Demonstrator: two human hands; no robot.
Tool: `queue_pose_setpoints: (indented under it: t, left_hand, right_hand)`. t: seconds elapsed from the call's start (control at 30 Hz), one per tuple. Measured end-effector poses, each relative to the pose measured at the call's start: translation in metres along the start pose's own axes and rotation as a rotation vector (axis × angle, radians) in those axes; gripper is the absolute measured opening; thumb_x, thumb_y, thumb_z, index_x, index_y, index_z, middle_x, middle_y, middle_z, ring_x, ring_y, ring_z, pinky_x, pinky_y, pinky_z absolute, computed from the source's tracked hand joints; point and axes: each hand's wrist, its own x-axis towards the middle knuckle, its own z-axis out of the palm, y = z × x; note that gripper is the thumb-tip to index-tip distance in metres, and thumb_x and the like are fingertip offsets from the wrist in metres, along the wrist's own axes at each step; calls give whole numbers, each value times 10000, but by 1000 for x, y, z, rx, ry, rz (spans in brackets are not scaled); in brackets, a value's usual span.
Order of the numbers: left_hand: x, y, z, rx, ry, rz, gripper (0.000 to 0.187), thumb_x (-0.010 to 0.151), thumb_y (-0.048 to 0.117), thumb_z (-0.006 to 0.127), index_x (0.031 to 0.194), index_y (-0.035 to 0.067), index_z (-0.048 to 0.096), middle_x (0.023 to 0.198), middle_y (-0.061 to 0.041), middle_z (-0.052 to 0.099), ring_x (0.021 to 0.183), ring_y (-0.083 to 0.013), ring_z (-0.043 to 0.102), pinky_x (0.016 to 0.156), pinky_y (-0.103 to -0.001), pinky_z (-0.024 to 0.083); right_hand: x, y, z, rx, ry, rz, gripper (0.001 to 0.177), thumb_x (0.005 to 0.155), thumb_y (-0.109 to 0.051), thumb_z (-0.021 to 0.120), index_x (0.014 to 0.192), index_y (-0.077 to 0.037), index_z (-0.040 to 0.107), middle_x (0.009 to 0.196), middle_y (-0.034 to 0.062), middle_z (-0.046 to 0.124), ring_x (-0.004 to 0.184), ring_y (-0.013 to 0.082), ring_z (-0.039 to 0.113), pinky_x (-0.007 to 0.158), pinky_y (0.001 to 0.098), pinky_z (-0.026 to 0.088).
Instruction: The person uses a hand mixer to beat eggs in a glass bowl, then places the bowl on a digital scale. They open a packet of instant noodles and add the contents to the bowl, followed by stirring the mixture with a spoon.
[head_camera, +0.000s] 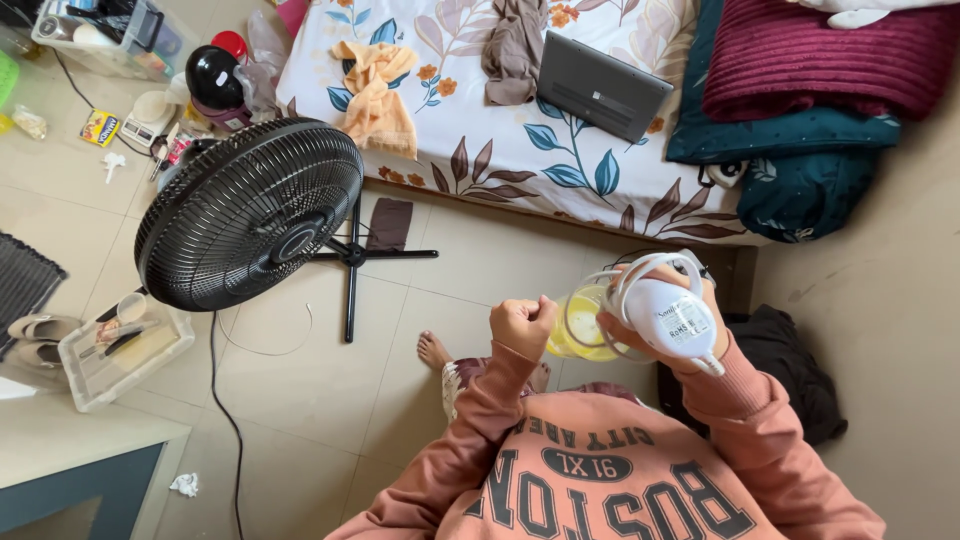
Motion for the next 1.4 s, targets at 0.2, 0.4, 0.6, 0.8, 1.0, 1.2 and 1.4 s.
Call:
queue_pose_setpoints:
  t: [0.2, 0.4, 0.6, 0.8, 1.0, 1.2, 1.4]
  left_hand:
    - [7, 1, -3, -12, -27, 5, 423, 892, 187, 652, 551, -34, 534, 416, -84, 357, 410, -115, 310, 425, -342, 311]
    - [18, 0, -13, 5, -26, 47, 414, 907, 160, 650, 563, -34, 525, 439, -91, 347, 416, -128, 289, 433, -342, 306]
    - [30, -2, -30, 8, -1, 33, 445, 905, 154, 661, 540, -39, 494, 433, -66, 307, 436, -112, 271, 421, -340, 276]
    - [27, 0, -32, -2, -15, -15, 436, 902, 156, 653, 531, -34, 525, 411, -60, 329, 423, -95, 295, 414, -336, 278]
    - [18, 1, -24, -4, -30, 31, 417, 913, 150, 650, 562, -37, 526, 432, -82, 337, 426, -117, 280, 433, -334, 301]
    - [9, -2, -19, -24, 18, -16, 418, 900, 145, 664, 557, -44, 518, 437, -102, 338, 438, -125, 279, 429, -344, 295]
    - [4, -8, -13, -8, 34, 14, 456, 904, 162, 663, 512, -28, 529, 393, -49, 366, 387, -98, 322, 405, -330, 279]
  right_hand:
    - [8, -1, 18, -357, 161, -417, 493, 682, -90, 904, 1100, -47, 645, 1067, 89, 712, 937, 179, 696, 818, 309, 602]
    - [18, 1, 33, -349, 231, -415, 477, 680, -104, 902, 1085, -46, 656, 1031, 77, 717, 902, 162, 691, 793, 303, 597]
    - [22, -7, 31, -358, 188, -308, 462, 678, -118, 899, 1070, -46, 666, 995, 65, 722, 868, 144, 686, 768, 298, 592]
    - [21, -16, 32, -418, 88, -246, 448, 675, -132, 896, 1055, -45, 676, 960, 53, 727, 833, 127, 681, 743, 292, 588]
    - [17, -6, 41, -293, 119, -496, 479, 686, -112, 898, 1084, -38, 643, 1049, 74, 706, 938, 171, 699, 876, 337, 600]
    - [-2, 6, 40, -269, 201, -454, 485, 679, -126, 898, 1086, -34, 652, 1046, 81, 709, 930, 176, 700, 861, 328, 600]
    - [-3, 7, 13, -342, 177, -366, 491, 672, -139, 899, 1088, -30, 660, 1044, 89, 711, 923, 180, 701, 845, 318, 600]
